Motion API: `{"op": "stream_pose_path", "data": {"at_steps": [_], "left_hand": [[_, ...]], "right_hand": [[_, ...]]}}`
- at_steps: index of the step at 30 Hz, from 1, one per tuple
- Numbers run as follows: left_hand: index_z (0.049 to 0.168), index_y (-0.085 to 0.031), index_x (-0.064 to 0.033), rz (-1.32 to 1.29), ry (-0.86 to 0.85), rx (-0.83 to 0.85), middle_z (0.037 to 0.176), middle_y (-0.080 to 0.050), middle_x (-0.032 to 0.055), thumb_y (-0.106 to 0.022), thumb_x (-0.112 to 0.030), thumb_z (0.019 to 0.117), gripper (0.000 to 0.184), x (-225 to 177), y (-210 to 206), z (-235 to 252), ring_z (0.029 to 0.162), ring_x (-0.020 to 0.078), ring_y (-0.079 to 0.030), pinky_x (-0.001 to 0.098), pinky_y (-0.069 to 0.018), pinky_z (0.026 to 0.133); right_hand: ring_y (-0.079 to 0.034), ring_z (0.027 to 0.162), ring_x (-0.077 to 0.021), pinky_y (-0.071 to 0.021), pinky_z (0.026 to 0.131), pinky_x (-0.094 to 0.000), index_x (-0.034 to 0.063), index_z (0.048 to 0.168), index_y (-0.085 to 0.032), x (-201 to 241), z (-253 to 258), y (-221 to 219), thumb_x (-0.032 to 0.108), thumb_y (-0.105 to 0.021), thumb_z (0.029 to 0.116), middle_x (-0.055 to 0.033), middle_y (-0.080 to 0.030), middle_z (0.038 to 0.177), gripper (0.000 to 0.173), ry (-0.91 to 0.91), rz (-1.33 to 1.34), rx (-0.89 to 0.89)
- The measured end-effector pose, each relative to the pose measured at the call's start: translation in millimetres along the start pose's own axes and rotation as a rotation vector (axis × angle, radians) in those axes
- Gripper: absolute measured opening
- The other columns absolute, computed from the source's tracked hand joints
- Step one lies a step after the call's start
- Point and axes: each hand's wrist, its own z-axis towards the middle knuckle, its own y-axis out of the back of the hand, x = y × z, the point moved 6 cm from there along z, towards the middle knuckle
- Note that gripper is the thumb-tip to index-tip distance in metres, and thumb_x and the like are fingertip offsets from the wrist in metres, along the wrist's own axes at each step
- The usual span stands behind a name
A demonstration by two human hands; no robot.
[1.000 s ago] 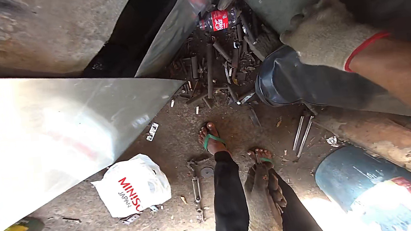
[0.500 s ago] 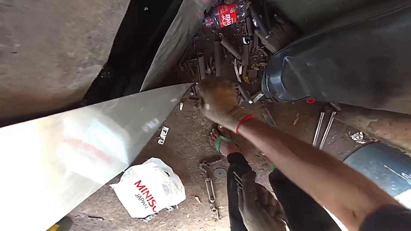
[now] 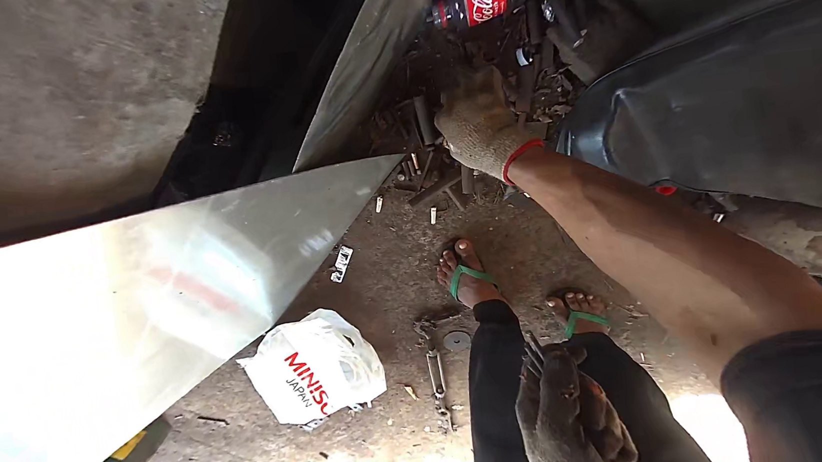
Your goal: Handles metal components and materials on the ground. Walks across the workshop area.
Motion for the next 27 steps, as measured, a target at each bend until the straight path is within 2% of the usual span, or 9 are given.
{"op": "stream_pose_path", "data": {"at_steps": [2,6,9,12,15,17,20,24,27], "left_hand": [[0.102,-0.061,-0.0081,-0.015,-0.016,0.023,0.057,-0.043,-0.0021,-0.046,-0.030,0.1077,0.027,-0.9,3.8,0.7,0.040,0.0061,-0.043,0.0202,-0.0407,0.037],[0.109,-0.057,-0.0038,0.069,-0.158,-0.034,0.062,-0.047,0.0013,-0.038,-0.025,0.1112,0.028,-2.4,-1.1,-2.2,0.042,0.0073,-0.045,0.0204,-0.0400,0.036],[0.121,-0.054,0.0007,0.221,-0.272,-0.101,0.073,-0.056,0.0063,-0.036,-0.018,0.1120,0.028,7.5,-3.4,-14.3,0.049,0.0109,-0.054,0.0230,-0.0468,0.039],[0.126,-0.055,0.0006,0.252,-0.276,-0.138,0.081,-0.062,0.0096,-0.040,-0.018,0.1110,0.028,28.3,5.3,-31.7,0.058,0.0147,-0.061,0.0272,-0.0520,0.045],[0.134,-0.053,-0.0037,0.234,-0.313,-0.047,0.083,-0.063,0.0113,-0.039,-0.025,0.1111,0.035,57.4,37.1,-66.9,0.065,0.0201,-0.065,0.0364,-0.0580,0.055],[0.139,-0.053,-0.0057,0.303,-0.345,-0.026,0.081,-0.064,0.0119,-0.041,-0.026,0.1105,0.037,67.4,56.2,-115.5,0.061,0.0202,-0.063,0.0362,-0.0565,0.053],[0.135,-0.058,-0.0063,0.448,-0.414,-0.049,0.074,-0.060,0.0069,-0.047,-0.026,0.1077,0.035,84.2,75.7,-210.5,0.053,0.0149,-0.054,0.0306,-0.0490,0.046],[0.122,-0.067,-0.0105,0.755,-0.605,-0.211,0.094,-0.069,0.0035,-0.049,-0.034,0.1064,0.033,125.1,122.1,-338.3,0.081,0.0131,-0.066,0.0376,-0.0568,0.078],[0.116,-0.069,-0.0122,0.859,-0.604,-0.246,0.095,-0.070,0.0073,-0.047,-0.042,0.1058,0.038,172.6,156.5,-412.0,0.089,0.0200,-0.068,0.0480,-0.0559,0.085]], "right_hand": [[-0.040,0.135,-0.0560,-0.0356,0.101,-0.0757,-0.0017,0.118,-0.068,-6.6,-35.2,13.6,0.025,-0.071,0.0880,-0.0337,-0.050,0.141,0.040,-0.057,0.043,0.014],[-0.069,0.083,-0.0371,-0.0538,0.066,-0.0637,0.0162,0.114,-0.071,-50.6,-171.3,13.3,0.040,-0.066,0.0961,-0.0132,-0.071,0.092,0.030,-0.183,0.379,0.000],[-0.067,0.087,-0.0328,-0.0546,0.079,-0.0603,0.0091,0.120,-0.068,-88.5,-290.3,-28.9,0.036,-0.062,0.0986,-0.0147,-0.069,0.096,0.035,-0.394,0.729,0.250],[-0.066,0.112,-0.0358,-0.0506,0.099,-0.0620,0.0100,0.145,-0.057,-110.4,-400.2,-36.1,0.031,-0.062,0.0989,-0.0195,-0.068,0.123,0.051,-0.597,0.823,0.405],[-0.066,0.114,-0.0320,-0.0491,0.102,-0.0569,0.0094,0.140,-0.061,-122.5,-472.1,-3.6,0.024,-0.061,0.0981,-0.0173,-0.069,0.125,0.044,-0.727,0.851,0.493],[-0.063,0.119,-0.0311,-0.0474,0.105,-0.0528,0.0114,0.149,-0.051,-111.4,-505.5,44.9,0.016,-0.055,0.1020,-0.0174,-0.062,0.137,0.048,-0.727,0.935,0.610],[-0.071,0.094,-0.0340,-0.0591,0.082,-0.0560,0.0118,0.146,-0.054,-114.3,-550.0,77.7,0.015,-0.063,0.0972,-0.0207,-0.068,0.120,0.050,-0.602,0.896,0.510],[-0.070,0.070,-0.0261,-0.0607,0.064,-0.0451,0.0041,0.145,-0.049,-92.6,-605.8,127.4,0.009,-0.073,0.0886,-0.0178,-0.071,0.096,0.062,-0.453,0.777,0.555],[-0.072,0.078,-0.0313,-0.0613,0.072,-0.0516,0.0174,0.163,-0.026,-61.1,-626.6,173.0,0.005,-0.075,0.0818,-0.0206,-0.071,0.105,0.095,-0.186,0.432,0.645]]}}
